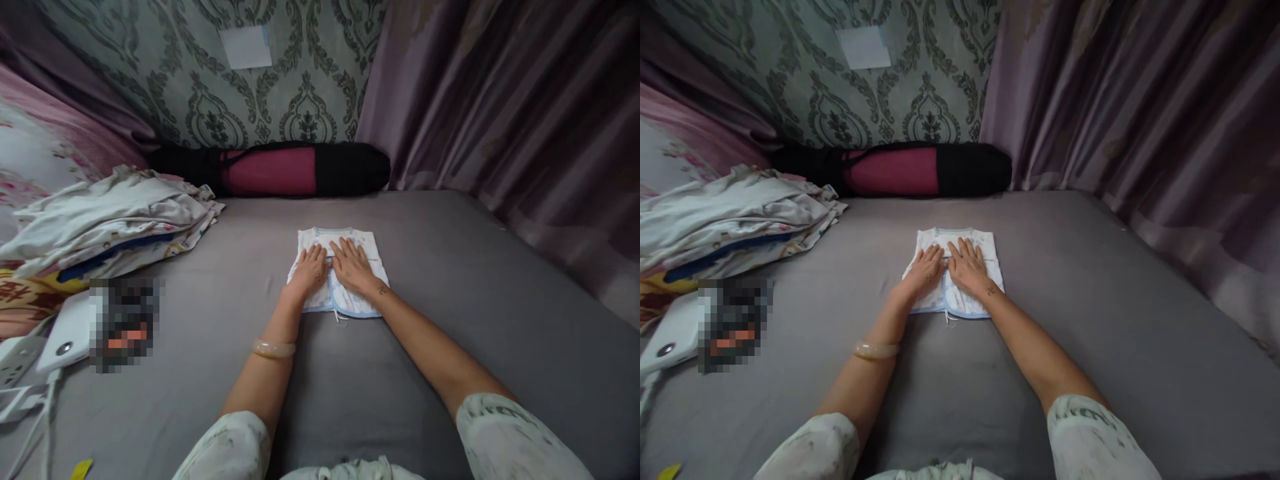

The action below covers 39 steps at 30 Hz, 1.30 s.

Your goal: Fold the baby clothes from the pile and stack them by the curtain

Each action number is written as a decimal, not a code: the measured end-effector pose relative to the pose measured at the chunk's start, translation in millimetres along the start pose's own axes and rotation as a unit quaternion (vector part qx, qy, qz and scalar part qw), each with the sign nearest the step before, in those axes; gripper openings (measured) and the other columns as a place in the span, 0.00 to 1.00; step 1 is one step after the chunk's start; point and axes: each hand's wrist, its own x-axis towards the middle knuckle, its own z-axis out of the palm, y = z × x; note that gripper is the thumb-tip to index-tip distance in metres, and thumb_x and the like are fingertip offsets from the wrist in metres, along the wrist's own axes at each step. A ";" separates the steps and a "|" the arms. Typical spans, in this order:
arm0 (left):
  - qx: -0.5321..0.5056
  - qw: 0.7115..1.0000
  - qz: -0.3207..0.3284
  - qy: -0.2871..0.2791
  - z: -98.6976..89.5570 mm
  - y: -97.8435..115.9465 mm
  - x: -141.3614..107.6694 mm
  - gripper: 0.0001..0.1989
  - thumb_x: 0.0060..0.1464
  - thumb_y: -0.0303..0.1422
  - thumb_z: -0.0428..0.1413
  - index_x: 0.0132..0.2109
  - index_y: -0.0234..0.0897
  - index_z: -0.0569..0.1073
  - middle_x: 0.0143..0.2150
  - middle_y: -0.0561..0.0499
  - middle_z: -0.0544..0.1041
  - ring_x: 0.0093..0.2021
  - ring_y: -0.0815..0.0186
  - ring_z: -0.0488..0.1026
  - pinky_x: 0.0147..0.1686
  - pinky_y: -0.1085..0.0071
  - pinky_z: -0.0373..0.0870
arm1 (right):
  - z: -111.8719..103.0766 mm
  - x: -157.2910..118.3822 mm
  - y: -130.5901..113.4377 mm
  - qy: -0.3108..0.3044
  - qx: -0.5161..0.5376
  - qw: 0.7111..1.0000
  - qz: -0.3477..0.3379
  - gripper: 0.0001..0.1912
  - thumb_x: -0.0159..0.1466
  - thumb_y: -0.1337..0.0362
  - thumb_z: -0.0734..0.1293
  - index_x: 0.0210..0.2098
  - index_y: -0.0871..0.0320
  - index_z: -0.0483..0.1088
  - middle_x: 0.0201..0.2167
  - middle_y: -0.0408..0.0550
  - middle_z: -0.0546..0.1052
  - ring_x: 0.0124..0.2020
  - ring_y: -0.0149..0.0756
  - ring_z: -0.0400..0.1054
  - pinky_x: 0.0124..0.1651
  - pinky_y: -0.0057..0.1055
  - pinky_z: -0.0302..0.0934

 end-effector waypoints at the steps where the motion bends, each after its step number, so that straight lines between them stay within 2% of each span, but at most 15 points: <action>1: -0.003 1.000 0.000 -0.002 0.9 -0.7 -0.6 0.25 0.66 0.36 0.41 0.66 0.29 0.56 0.70 0.36 0.54 0.71 0.55 0.46 0.67 0.55 0.42 | 1.0 0.2 -0.4 -0.002 0.004 1.000 0.003 0.29 0.70 0.59 0.48 0.69 0.55 0.48 0.71 0.51 0.46 0.71 0.44 0.35 0.68 0.46 0.30; 5: -0.025 1.000 0.010 0.011 -3.2 -2.6 -3.8 0.24 0.65 0.36 0.42 0.64 0.30 0.59 0.69 0.36 0.56 0.70 0.57 0.48 0.67 0.54 0.43 | -5.9 3.6 9.1 -0.031 0.063 0.997 -0.019 0.29 0.70 0.59 0.49 0.69 0.58 0.47 0.71 0.51 0.47 0.71 0.41 0.36 0.69 0.44 0.33; 8: -0.058 0.997 0.010 0.047 -11.6 -6.4 -7.6 0.22 0.65 0.36 0.44 0.62 0.34 0.61 0.67 0.38 0.59 0.68 0.57 0.53 0.66 0.53 0.46 | -18.7 -3.8 29.9 0.015 0.131 0.991 -0.021 0.29 0.69 0.62 0.50 0.68 0.60 0.50 0.69 0.52 0.53 0.69 0.37 0.43 0.67 0.37 0.42; 11: -0.082 0.994 -0.008 0.077 -21.2 -15.3 -16.3 0.21 0.62 0.35 0.48 0.61 0.35 0.62 0.63 0.38 0.64 0.63 0.56 0.62 0.61 0.56 0.57 | -31.5 -26.8 58.5 0.081 0.180 0.979 0.051 0.26 0.66 0.66 0.55 0.63 0.62 0.59 0.60 0.57 0.68 0.59 0.40 0.62 0.60 0.36 0.56; 13: -0.081 0.993 -0.038 0.073 -27.5 -23.2 -25.7 0.21 0.60 0.34 0.50 0.59 0.33 0.64 0.58 0.37 0.68 0.57 0.55 0.68 0.56 0.59 0.64 | -37.8 -47.7 75.7 0.071 0.190 0.972 0.122 0.22 0.65 0.67 0.58 0.58 0.64 0.65 0.49 0.57 0.76 0.48 0.41 0.71 0.51 0.34 0.63; 15: -0.065 0.992 -0.083 0.063 -33.4 -30.7 -37.4 0.20 0.58 0.34 0.52 0.56 0.31 0.67 0.51 0.36 0.72 0.53 0.53 0.70 0.52 0.59 0.66 | -41.8 -68.5 86.7 0.041 0.179 0.968 0.171 0.18 0.65 0.67 0.59 0.52 0.64 0.70 0.41 0.56 0.79 0.41 0.39 0.73 0.44 0.31 0.64; 17: -0.047 0.989 -0.128 0.051 -39.0 -35.9 -50.2 0.19 0.57 0.34 0.53 0.54 0.30 0.68 0.44 0.37 0.74 0.50 0.53 0.70 0.50 0.59 0.67 | -44.4 -85.9 89.4 0.022 0.166 0.968 0.188 0.16 0.64 0.67 0.61 0.49 0.64 0.72 0.39 0.54 0.80 0.38 0.37 0.73 0.41 0.28 0.62; 20: -0.051 0.981 -0.183 0.026 -46.2 -36.3 -69.8 0.18 0.57 0.35 0.53 0.52 0.31 0.68 0.40 0.40 0.76 0.46 0.55 0.72 0.45 0.62 0.68 | -48.3 -103.3 79.9 0.000 0.168 0.967 0.191 0.14 0.63 0.66 0.62 0.46 0.62 0.72 0.34 0.51 0.80 0.33 0.34 0.72 0.35 0.25 0.59; 23: -0.088 0.974 -0.207 0.004 -49.8 -29.4 -88.0 0.17 0.57 0.36 0.54 0.52 0.33 0.68 0.39 0.43 0.77 0.41 0.58 0.74 0.42 0.65 0.68 | -51.4 -112.7 65.0 -0.034 0.177 0.966 0.187 0.14 0.64 0.64 0.61 0.47 0.62 0.71 0.28 0.47 0.78 0.26 0.32 0.69 0.29 0.25 0.55; 27: -0.150 0.970 -0.190 -0.009 -48.8 -20.2 -107.3 0.22 0.56 0.37 0.54 0.55 0.32 0.65 0.35 0.47 0.75 0.36 0.61 0.73 0.37 0.67 0.67 | -48.1 -121.2 56.9 -0.049 0.222 0.956 0.184 0.18 0.64 0.60 0.61 0.51 0.61 0.67 0.22 0.42 0.75 0.22 0.30 0.66 0.28 0.26 0.54; 30: -0.213 0.965 -0.151 -0.012 -47.0 -20.0 -116.9 0.29 0.55 0.42 0.55 0.60 0.34 0.62 0.31 0.52 0.72 0.32 0.64 0.70 0.34 0.69 0.67 | -43.4 -128.5 60.1 -0.048 0.280 0.949 0.138 0.21 0.64 0.58 0.61 0.54 0.59 0.64 0.21 0.39 0.72 0.22 0.30 0.65 0.28 0.26 0.55; 32: -0.241 0.965 -0.103 -0.015 -46.3 -23.2 -121.2 0.29 0.53 0.43 0.56 0.59 0.36 0.64 0.31 0.53 0.70 0.32 0.66 0.69 0.34 0.69 0.67 | -43.3 -133.8 62.9 -0.038 0.287 0.952 0.098 0.21 0.62 0.58 0.62 0.53 0.58 0.65 0.25 0.41 0.73 0.23 0.30 0.65 0.29 0.26 0.56; 35: -0.257 0.966 -0.025 -0.012 -45.4 -29.0 -125.4 0.24 0.51 0.35 0.55 0.56 0.36 0.67 0.36 0.52 0.70 0.33 0.68 0.68 0.36 0.70 0.68 | -47.7 -140.7 66.0 -0.055 0.263 0.962 0.047 0.22 0.59 0.64 0.63 0.53 0.59 0.68 0.32 0.45 0.74 0.25 0.29 0.65 0.30 0.26 0.57; 37: -0.244 0.970 0.012 0.009 -44.1 -32.0 -126.0 0.25 0.49 0.27 0.52 0.56 0.36 0.67 0.38 0.50 0.70 0.34 0.68 0.68 0.37 0.70 0.68 | -49.8 -143.4 67.8 -0.067 0.244 0.967 0.014 0.25 0.56 0.69 0.62 0.54 0.60 0.67 0.34 0.46 0.74 0.26 0.29 0.65 0.31 0.26 0.58; 39: -0.206 0.977 0.031 0.042 -41.8 -34.1 -124.0 0.25 0.47 0.23 0.48 0.55 0.36 0.67 0.37 0.50 0.69 0.35 0.67 0.68 0.39 0.69 0.68 | -48.8 -143.7 69.8 -0.043 0.223 0.974 -0.018 0.25 0.56 0.71 0.60 0.53 0.59 0.68 0.35 0.47 0.73 0.28 0.30 0.66 0.33 0.26 0.58</action>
